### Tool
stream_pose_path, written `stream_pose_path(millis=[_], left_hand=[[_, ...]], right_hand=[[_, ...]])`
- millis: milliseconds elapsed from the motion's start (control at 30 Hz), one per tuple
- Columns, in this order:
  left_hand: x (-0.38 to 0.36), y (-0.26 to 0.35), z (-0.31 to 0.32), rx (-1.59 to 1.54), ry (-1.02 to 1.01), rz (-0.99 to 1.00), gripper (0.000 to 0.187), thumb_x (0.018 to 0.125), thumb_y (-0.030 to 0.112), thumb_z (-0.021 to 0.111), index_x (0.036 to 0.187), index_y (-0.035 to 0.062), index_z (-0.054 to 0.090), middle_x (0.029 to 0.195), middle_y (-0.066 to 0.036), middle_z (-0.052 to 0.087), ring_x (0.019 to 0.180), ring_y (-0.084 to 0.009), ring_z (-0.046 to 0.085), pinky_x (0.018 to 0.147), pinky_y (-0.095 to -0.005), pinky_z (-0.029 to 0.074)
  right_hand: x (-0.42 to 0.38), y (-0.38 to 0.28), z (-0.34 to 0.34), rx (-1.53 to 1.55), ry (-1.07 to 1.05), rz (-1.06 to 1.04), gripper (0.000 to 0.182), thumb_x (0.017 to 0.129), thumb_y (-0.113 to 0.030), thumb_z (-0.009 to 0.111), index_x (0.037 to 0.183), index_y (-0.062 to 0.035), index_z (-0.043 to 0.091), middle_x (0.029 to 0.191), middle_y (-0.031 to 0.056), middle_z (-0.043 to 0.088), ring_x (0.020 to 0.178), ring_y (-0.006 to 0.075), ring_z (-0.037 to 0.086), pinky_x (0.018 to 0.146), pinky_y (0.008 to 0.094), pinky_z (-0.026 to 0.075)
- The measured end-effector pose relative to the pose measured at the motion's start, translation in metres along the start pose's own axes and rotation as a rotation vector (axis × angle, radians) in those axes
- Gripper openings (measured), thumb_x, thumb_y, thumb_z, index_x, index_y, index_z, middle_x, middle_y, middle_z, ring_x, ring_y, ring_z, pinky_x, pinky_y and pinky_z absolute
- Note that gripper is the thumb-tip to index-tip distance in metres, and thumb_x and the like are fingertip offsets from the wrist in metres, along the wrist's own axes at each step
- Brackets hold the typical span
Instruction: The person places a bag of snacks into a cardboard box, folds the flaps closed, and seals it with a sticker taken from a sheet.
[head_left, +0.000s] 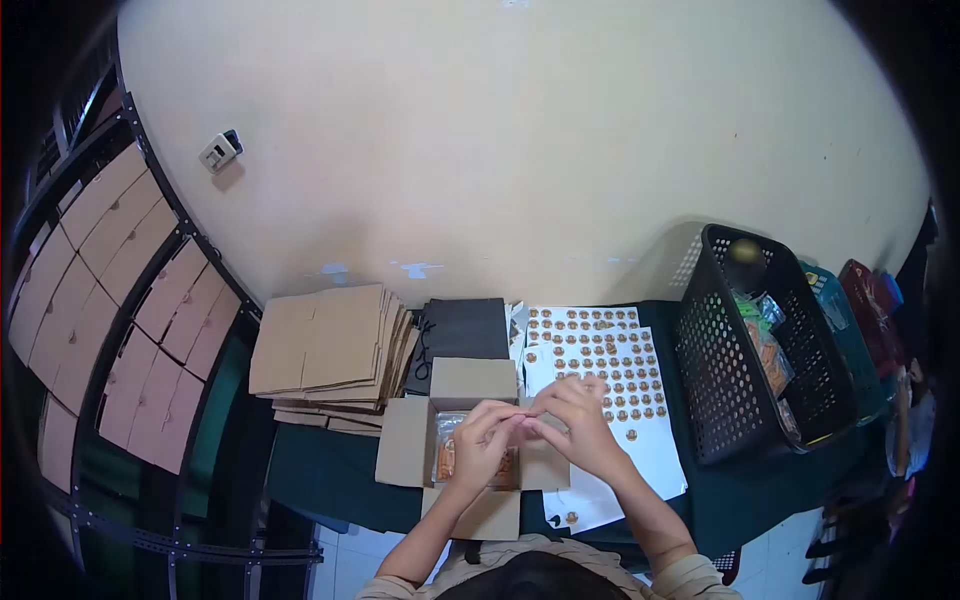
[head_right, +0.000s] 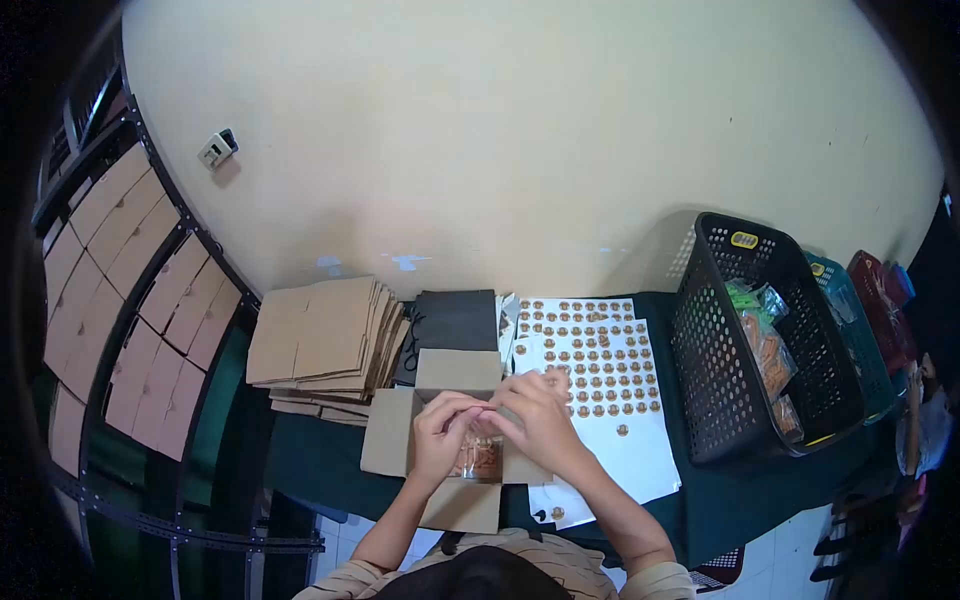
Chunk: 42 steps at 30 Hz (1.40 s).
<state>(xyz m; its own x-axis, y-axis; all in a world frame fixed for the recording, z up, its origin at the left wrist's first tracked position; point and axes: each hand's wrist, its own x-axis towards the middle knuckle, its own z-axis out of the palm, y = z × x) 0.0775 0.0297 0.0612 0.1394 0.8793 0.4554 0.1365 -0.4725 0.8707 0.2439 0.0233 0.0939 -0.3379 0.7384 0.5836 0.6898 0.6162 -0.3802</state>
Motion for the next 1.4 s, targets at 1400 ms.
stream_pose_path(millis=[1400], left_hand=[[-0.033, -0.085, -0.042, -0.353, -0.192, -0.396, 0.046, 0.083, 0.003, 0.057, 0.126, -0.0012, 0.04, 0.117, -0.009, 0.052, 0.104, -0.0139, 0.052, 0.088, -0.0271, 0.042]], right_hand=[[-0.045, 0.028, 0.103, 1.301, -0.153, 0.742, 0.032, 0.084, -0.012, 0.061, 0.112, -0.0045, 0.047, 0.11, 0.0067, 0.052, 0.102, 0.0148, 0.053, 0.087, 0.0289, 0.044]])
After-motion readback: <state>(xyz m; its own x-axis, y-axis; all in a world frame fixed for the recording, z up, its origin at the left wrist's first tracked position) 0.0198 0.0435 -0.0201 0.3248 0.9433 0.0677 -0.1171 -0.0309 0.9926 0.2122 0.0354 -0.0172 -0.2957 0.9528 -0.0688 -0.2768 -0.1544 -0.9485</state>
